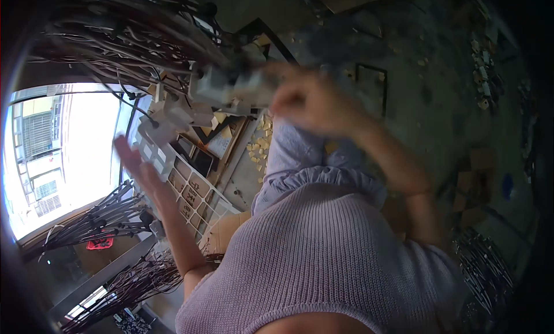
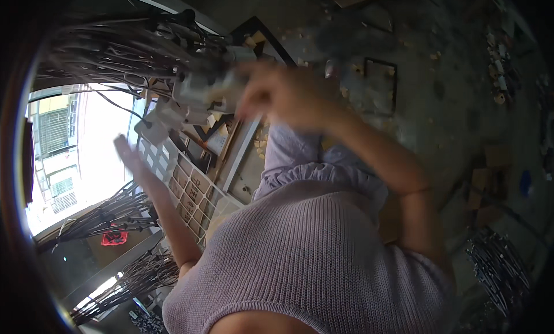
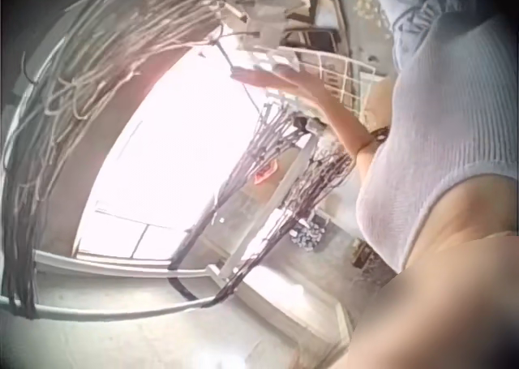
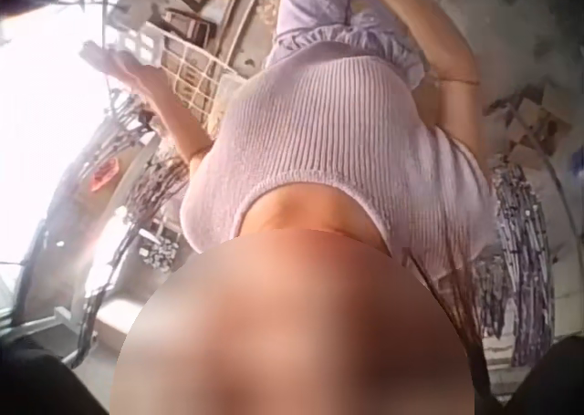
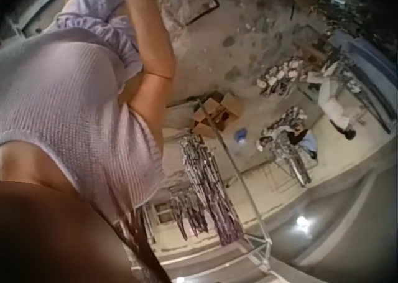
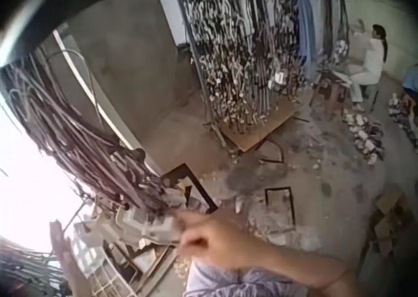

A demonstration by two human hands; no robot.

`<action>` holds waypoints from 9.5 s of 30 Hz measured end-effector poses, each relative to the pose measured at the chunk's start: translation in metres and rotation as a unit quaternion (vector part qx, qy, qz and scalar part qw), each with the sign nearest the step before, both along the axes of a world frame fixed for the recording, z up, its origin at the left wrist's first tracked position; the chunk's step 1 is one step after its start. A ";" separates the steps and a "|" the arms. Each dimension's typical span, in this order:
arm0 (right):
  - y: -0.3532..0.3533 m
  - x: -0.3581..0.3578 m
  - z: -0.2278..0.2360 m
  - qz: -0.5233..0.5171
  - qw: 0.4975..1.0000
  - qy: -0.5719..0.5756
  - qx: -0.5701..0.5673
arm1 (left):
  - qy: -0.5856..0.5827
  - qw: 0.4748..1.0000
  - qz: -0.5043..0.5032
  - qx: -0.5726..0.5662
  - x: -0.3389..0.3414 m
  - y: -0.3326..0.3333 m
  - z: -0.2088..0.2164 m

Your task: The recorder is assembling electrical wire harnesses by wrapping tape around wire junctions and attaching plastic casings.

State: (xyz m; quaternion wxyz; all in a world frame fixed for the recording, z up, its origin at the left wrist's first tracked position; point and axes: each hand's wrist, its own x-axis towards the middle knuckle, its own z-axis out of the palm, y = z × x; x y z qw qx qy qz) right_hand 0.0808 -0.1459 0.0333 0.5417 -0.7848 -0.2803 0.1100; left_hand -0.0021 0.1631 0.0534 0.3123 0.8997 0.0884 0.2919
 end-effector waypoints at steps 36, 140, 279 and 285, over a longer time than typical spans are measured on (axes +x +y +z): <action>0.081 0.090 -0.043 0.222 0.960 0.083 0.148 | -0.042 0.979 -0.121 0.158 0.093 -0.024 -0.025; -0.081 -0.069 -0.054 0.115 0.990 0.047 -0.071 | 0.271 0.617 -0.356 -0.647 0.011 -0.195 -0.048; 0.029 0.025 -0.014 0.475 0.853 0.124 0.176 | 0.176 -0.175 -0.630 -0.736 -0.003 -0.172 -0.083; 0.027 0.038 -0.010 0.489 0.858 0.082 0.134 | 0.244 -0.236 -0.625 -0.703 -0.006 -0.165 -0.088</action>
